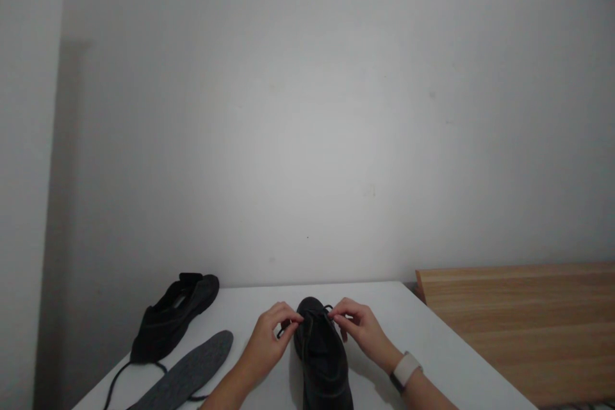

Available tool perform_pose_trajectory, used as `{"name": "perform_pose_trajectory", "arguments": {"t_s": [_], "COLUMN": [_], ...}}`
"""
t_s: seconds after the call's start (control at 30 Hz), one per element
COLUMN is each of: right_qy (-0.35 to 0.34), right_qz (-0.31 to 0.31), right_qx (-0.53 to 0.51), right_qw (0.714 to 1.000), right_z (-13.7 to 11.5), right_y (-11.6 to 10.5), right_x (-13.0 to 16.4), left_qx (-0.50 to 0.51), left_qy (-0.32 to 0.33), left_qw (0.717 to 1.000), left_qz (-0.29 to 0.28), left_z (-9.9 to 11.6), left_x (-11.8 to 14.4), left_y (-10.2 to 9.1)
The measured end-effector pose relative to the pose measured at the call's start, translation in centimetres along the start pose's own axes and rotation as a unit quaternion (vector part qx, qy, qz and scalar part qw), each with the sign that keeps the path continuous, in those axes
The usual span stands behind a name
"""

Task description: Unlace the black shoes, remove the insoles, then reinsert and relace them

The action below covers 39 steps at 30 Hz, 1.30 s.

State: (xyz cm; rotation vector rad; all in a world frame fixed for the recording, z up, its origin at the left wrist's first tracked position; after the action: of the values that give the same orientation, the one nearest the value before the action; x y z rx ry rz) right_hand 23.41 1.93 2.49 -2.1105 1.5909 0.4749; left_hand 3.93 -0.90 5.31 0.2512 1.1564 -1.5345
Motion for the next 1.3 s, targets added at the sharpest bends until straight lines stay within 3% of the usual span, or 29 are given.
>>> {"name": "perform_pose_trajectory", "arguments": {"t_s": [0.17,0.43,0.7,0.87,1.07,1.3], "right_qy": [0.022,-0.03,-0.003,-0.047,-0.076,-0.035], "right_qz": [0.036,0.047,0.019,0.009,-0.08,-0.126], "right_qx": [-0.029,0.124,0.077,0.143,0.336,0.55], "right_qw": [0.999,0.991,0.997,0.989,0.935,0.825], "right_z": [0.8,-0.9,-0.3,-3.3,-6.8,-6.2], "right_y": [-0.3,-1.0,-0.3,0.5,2.9,5.2], "right_x": [-0.1,-0.1,0.1,0.8,0.5,-1.0], "left_qx": [-0.007,-0.018,0.004,0.001,-0.006,-0.027], "left_qy": [-0.036,-0.021,-0.002,-0.03,-0.034,-0.02], "left_qw": [0.999,1.0,1.0,0.999,0.999,0.999], "left_qz": [-0.007,-0.001,0.007,0.018,0.022,0.02], "left_z": [-1.0,-1.1,-0.3,-1.4,-1.5,-0.7], "left_x": [0.0,-0.2,-0.1,-0.2,-0.2,-0.3], "left_y": [0.5,0.4,0.1,0.4,0.7,0.3]}}
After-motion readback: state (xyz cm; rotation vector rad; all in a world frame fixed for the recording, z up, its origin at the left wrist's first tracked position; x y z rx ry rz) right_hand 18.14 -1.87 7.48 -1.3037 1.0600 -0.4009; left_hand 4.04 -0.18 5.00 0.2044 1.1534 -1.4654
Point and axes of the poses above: each hand's wrist, its own x-axis away from the middle knuckle, its own y-axis out of the palm, z = x × y, the point moved 7 cm from there along -x, towards the middle knuckle, and after that the axes turned 5 degrees about -x, right-handed, at the moved point
